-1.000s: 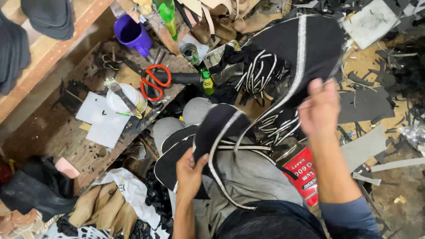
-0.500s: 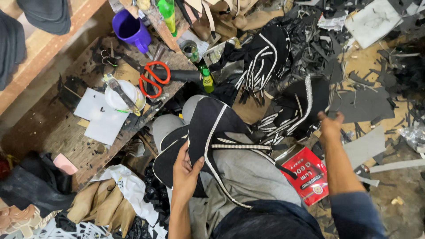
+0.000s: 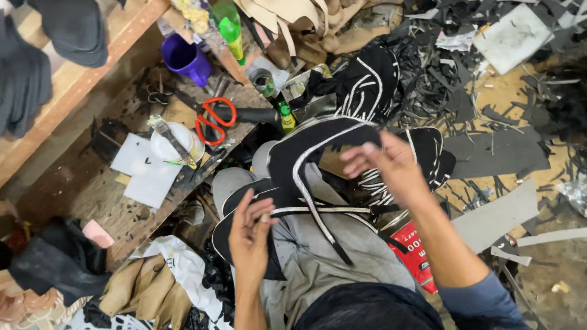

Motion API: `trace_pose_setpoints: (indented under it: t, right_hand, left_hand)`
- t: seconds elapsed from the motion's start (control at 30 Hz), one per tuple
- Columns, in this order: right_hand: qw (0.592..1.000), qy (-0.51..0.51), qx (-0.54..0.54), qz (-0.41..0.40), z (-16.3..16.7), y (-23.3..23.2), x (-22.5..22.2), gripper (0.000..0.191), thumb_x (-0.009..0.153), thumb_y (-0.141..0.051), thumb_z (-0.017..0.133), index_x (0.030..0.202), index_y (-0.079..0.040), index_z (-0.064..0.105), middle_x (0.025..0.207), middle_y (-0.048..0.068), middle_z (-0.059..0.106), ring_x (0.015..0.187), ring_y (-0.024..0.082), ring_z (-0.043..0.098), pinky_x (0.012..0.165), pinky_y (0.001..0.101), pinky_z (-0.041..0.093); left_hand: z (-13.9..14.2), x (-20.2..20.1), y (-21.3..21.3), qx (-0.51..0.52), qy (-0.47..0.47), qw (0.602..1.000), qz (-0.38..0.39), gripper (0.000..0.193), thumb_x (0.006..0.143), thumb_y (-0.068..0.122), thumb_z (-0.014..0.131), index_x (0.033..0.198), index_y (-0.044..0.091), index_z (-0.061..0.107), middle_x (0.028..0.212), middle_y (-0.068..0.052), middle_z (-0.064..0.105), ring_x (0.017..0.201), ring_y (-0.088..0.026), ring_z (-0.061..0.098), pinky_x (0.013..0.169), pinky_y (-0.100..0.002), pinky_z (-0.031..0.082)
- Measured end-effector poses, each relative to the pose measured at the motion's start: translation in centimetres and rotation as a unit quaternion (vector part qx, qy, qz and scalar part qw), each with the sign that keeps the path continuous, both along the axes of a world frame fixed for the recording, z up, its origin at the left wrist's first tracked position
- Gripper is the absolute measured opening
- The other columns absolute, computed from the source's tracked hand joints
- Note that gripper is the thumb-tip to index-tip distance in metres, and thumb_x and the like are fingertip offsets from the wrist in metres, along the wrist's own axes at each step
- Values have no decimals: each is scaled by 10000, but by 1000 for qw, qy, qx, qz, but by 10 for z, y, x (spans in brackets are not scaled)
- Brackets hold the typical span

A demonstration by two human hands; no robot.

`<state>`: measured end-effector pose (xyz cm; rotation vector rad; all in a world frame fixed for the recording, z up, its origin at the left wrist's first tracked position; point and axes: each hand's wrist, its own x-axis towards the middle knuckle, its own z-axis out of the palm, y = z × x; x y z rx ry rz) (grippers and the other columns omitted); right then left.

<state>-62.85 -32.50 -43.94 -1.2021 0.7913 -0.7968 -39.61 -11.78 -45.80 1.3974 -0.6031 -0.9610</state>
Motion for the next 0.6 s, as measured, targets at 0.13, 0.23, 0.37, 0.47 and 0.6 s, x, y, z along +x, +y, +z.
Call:
trace_pose_setpoints:
  t: [0.13, 0.23, 0.37, 0.47, 0.6]
  right_hand:
    - [989, -142, -9, -51, 2, -38, -19, 252, 1128, -226, 517, 1225, 3, 553, 1106, 240, 708, 916, 319, 736, 816, 443, 628]
    - [971, -194, 32, -137, -20, -88, -27, 217, 1177, -216, 507, 1193, -1, 497, 1139, 253, 714, 937, 345, 734, 832, 463, 619]
    - [950, -214, 81, -211, -66, -158, -21, 228, 1137, -235, 526, 1197, -41, 422, 1164, 252, 720, 949, 364, 732, 824, 466, 629]
    - [920, -198, 242, -236, -96, -189, -15, 386, 1027, -286, 524, 1312, -75, 371, 1332, 243, 654, 1082, 395, 725, 843, 499, 653]
    - [902, 55, 251, -348, -127, -172, -17, 718, 1028, -289, 635, 1530, -77, 168, 1513, 163, 404, 1253, 443, 588, 942, 568, 612]
  left_hand:
    - [-4, 21, 31, 14, -111, 992, 58, 515, 997, -16, 567, 1500, -27, 459, 1294, -191, 666, 1180, -204, 638, 951, -325, 536]
    - [-10, 32, 52, 22, -119, 987, 109, 485, 997, -13, 538, 1477, -21, 474, 1289, -177, 668, 1172, -196, 646, 970, -330, 556]
    - [-18, 43, 74, 42, -131, 981, 134, 489, 989, -18, 536, 1475, -17, 483, 1304, -177, 666, 1179, -201, 640, 992, -327, 530]
    - [-25, 47, 86, 49, -150, 976, 148, 493, 983, -16, 547, 1472, -21, 486, 1319, -180, 658, 1195, -203, 626, 1003, -318, 511]
    - [-39, 44, 100, 54, -169, 966, 187, 504, 969, -15, 575, 1465, -45, 490, 1336, -181, 634, 1224, -201, 604, 1031, -304, 474]
